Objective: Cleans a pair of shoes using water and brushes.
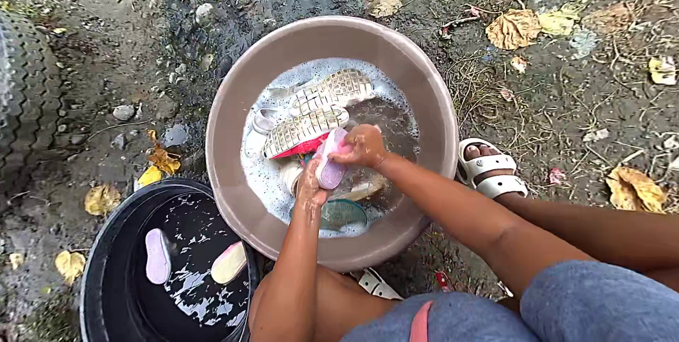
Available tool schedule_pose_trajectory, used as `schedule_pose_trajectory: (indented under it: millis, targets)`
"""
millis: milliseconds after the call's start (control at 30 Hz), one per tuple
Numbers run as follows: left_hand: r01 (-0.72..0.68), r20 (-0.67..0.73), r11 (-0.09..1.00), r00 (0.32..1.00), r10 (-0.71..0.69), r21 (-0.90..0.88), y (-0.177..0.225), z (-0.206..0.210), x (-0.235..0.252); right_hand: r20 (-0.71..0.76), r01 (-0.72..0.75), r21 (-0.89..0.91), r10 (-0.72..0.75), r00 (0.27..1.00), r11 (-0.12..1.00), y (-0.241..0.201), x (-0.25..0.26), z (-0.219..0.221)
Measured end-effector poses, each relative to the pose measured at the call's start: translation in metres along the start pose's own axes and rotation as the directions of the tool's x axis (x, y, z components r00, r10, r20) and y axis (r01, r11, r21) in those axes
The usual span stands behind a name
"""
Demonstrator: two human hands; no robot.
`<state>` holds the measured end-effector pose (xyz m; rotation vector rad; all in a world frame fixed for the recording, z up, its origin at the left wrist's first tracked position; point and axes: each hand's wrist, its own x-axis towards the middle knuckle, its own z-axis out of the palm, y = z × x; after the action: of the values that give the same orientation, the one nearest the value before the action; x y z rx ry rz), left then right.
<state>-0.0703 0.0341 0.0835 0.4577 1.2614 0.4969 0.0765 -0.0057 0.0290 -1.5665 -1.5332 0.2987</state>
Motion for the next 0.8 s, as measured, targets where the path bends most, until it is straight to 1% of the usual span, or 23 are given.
schedule_pose_trajectory:
  millis: [33, 67, 100, 133, 167, 200, 233, 267, 300, 333, 367, 400, 433, 500, 533, 567, 600, 633, 667, 700, 733, 767, 800]
  targets:
    - [-0.009, -0.010, 1.000, 1.000, 0.009, -0.002, 0.001, 0.001, 0.001, -0.052, -0.002, -0.029, 0.001, 0.999, 1.000, 0.006, 0.001, 0.002]
    - [-0.039, -0.003, 0.999, 0.999, 0.039, 0.019, 0.001, -0.001, 0.004, -0.080, 0.027, -0.046, -0.031, 0.996, 0.999, -0.001, 0.000, 0.005]
    - [-0.102, 0.021, 0.991, 0.995, 0.100, 0.089, -0.003, -0.006, 0.012, -0.076, 0.082, -0.044, -0.086, 0.993, 0.996, -0.019, -0.004, 0.006]
    - [-0.196, 0.088, 0.957, 0.980, 0.181, 0.214, -0.007, -0.017, 0.022, -0.067, 0.168, -0.037, -0.170, 0.983, 0.985, -0.040, -0.008, 0.009]
    - [-0.275, 0.165, 0.904, 0.959, 0.231, 0.329, -0.010, -0.031, 0.035, -0.055, 0.250, -0.012, -0.250, 0.967, 0.968, -0.055, -0.010, 0.010]
    - [-0.285, 0.178, 0.892, 0.956, 0.235, 0.351, -0.012, -0.036, 0.041, -0.055, 0.298, 0.005, -0.297, 0.953, 0.955, -0.059, -0.011, 0.010]
    - [-0.232, 0.130, 0.934, 0.971, 0.203, 0.271, -0.013, -0.030, 0.035, -0.049, 0.296, 0.014, -0.295, 0.954, 0.955, -0.050, -0.010, 0.008]
    - [-0.138, 0.061, 0.982, 0.989, 0.131, 0.131, -0.009, -0.016, 0.024, -0.054, 0.253, 0.015, -0.252, 0.966, 0.967, -0.034, -0.007, 0.005]
    - [-0.060, 0.029, 0.998, 0.998, 0.059, 0.022, -0.004, -0.006, 0.015, -0.072, 0.196, -0.012, -0.196, 0.978, 0.981, -0.013, -0.003, 0.003]
    - [-0.017, 0.029, 0.999, 0.999, 0.018, -0.035, 0.000, -0.002, 0.009, -0.107, 0.144, -0.051, -0.148, 0.983, 0.988, 0.007, 0.000, 0.002]
    - [-0.004, 0.029, 0.999, 1.000, 0.005, -0.051, 0.002, 0.000, 0.007, -0.136, 0.108, -0.082, -0.118, 0.984, 0.991, 0.016, 0.000, 0.002]
    - [-0.008, 0.028, 0.999, 1.000, 0.010, -0.054, 0.003, 0.000, 0.006, -0.144, 0.108, -0.102, -0.122, 0.982, 0.989, 0.012, -0.001, 0.003]
    - [-0.032, 0.021, 0.999, 0.999, 0.033, -0.025, 0.003, 0.001, 0.006, -0.124, 0.147, -0.104, -0.159, 0.979, 0.984, -0.005, -0.005, 0.003]
    - [-0.126, 0.038, 0.986, 0.992, 0.122, 0.113, 0.003, -0.001, 0.003, -0.066, 0.305, -0.081, -0.311, 0.948, 0.949, -0.045, -0.013, 0.003]
    - [-0.140, 0.044, 0.979, 0.990, 0.135, 0.149, 0.004, -0.002, 0.002, -0.056, 0.357, -0.063, -0.360, 0.931, 0.932, -0.054, -0.013, 0.002]
    - [-0.116, 0.035, 0.985, 0.993, 0.113, 0.125, 0.005, -0.001, 0.001, -0.060, 0.355, -0.046, -0.357, 0.932, 0.934, -0.050, -0.009, -0.001]
    - [-0.074, 0.040, 0.994, 0.997, 0.071, 0.076, 0.007, -0.001, 0.000, -0.073, 0.299, -0.024, -0.300, 0.951, 0.954, -0.034, -0.005, -0.004]
    - [-0.038, 0.067, 0.999, 0.997, 0.036, 0.036, 0.009, -0.005, 0.000, -0.086, 0.205, -0.035, -0.208, 0.974, 0.978, -0.012, 0.002, -0.007]
    - [-0.023, 0.094, 0.999, 0.995, 0.020, 0.032, 0.011, -0.007, -0.001, -0.096, 0.085, -0.051, -0.090, 0.991, 0.995, 0.009, 0.010, -0.013]
    - [-0.021, 0.120, 0.999, 0.993, 0.016, 0.045, 0.012, -0.009, -0.002, -0.092, -0.038, -0.067, 0.032, 0.995, 0.997, 0.024, 0.018, -0.020]
    - [-0.027, 0.148, 0.998, 0.989, 0.019, 0.052, 0.012, -0.011, -0.003, -0.103, -0.101, -0.086, 0.092, 0.990, 0.991, 0.030, 0.024, -0.024]
    - [-0.036, 0.176, 0.998, 0.984, 0.027, 0.050, 0.013, -0.015, -0.002, -0.119, -0.090, -0.099, 0.078, 0.990, 0.991, 0.026, 0.026, -0.024]
    - [-0.040, 0.196, 0.998, 0.980, 0.031, 0.040, 0.013, -0.018, -0.001, -0.129, -0.009, -0.102, -0.004, 0.992, 0.995, 0.014, 0.025, -0.022]
